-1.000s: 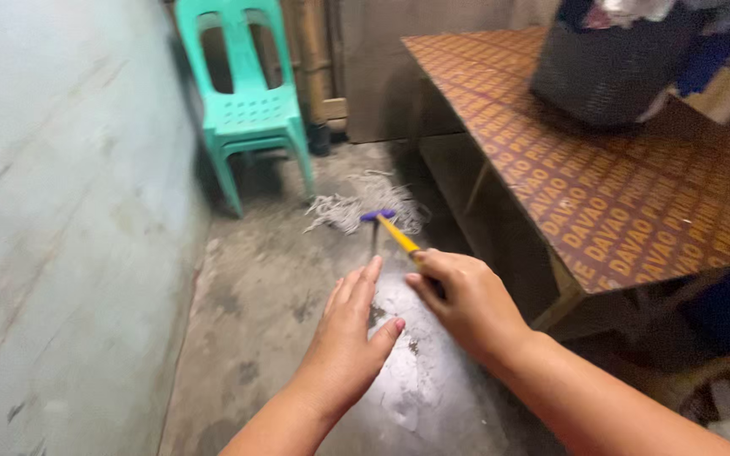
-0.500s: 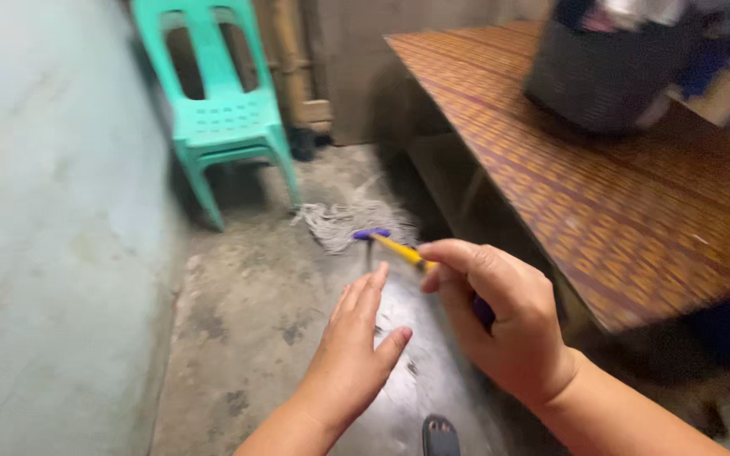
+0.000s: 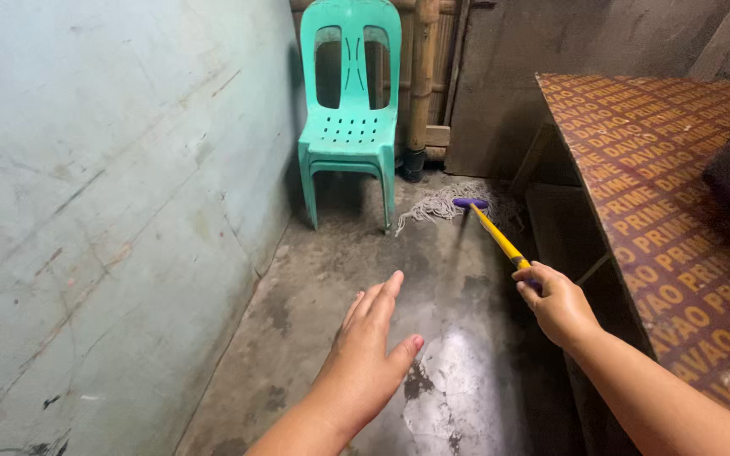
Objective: The person mops a concrete floor using a string mop with a yellow and purple handle. They move the mop back and forth across the floor, cleaning around a green plastic chair and a wooden table.
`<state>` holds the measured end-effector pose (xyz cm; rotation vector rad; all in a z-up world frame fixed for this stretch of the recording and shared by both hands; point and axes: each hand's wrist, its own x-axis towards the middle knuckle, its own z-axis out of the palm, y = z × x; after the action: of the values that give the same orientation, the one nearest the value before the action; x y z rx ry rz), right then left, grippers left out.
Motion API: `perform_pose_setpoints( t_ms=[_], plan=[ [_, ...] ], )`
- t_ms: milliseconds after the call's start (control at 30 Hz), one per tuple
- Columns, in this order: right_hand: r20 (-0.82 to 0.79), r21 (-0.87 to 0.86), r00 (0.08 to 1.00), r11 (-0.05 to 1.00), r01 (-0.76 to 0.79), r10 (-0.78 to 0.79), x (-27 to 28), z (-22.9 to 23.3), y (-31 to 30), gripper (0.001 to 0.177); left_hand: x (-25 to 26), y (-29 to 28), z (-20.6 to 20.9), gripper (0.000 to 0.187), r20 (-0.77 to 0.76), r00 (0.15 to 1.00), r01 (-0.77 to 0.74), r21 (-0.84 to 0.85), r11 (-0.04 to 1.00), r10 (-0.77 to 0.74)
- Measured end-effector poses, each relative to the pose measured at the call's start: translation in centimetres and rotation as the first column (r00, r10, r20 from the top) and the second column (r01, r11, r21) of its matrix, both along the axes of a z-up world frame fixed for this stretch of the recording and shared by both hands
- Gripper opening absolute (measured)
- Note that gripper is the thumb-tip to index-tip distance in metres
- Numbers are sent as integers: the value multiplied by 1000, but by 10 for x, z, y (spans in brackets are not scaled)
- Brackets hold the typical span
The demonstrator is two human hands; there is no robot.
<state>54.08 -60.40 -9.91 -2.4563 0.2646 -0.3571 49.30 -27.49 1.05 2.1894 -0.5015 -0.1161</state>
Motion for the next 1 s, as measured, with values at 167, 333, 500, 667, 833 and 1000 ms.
perform_pose_setpoints(
  t_ms=[167, 333, 500, 667, 833, 1000],
  plan=[
    [16, -11, 1000, 1000, 25, -25, -8, 46, -16, 25, 19, -56, -1, 79, 22, 998, 61, 18, 998, -61],
    [12, 109, 994, 989, 104, -106, -58, 151, -3, 27, 35, -127, -1, 80, 14, 981, 191, 21, 981, -191],
    [349, 190, 937, 978, -91, 19, -122, 228, -17, 27, 29, -182, -7, 82, 50, 966, 254, 27, 967, -255],
    [604, 20, 796, 998, -64, 39, -126, 229, -5, 22, 27, -192, -17, 80, 96, 967, 235, 41, 971, -238],
    [652, -149, 739, 985, -90, 166, -90, 197, -13, 18, 27, -173, -19, 85, 59, 988, 140, 55, 989, -144],
    [517, -118, 845, 989, -88, 137, -44, 129, -34, 17, 21, -140, -20, 84, 26, 999, 45, 46, 998, -46]
  ],
)
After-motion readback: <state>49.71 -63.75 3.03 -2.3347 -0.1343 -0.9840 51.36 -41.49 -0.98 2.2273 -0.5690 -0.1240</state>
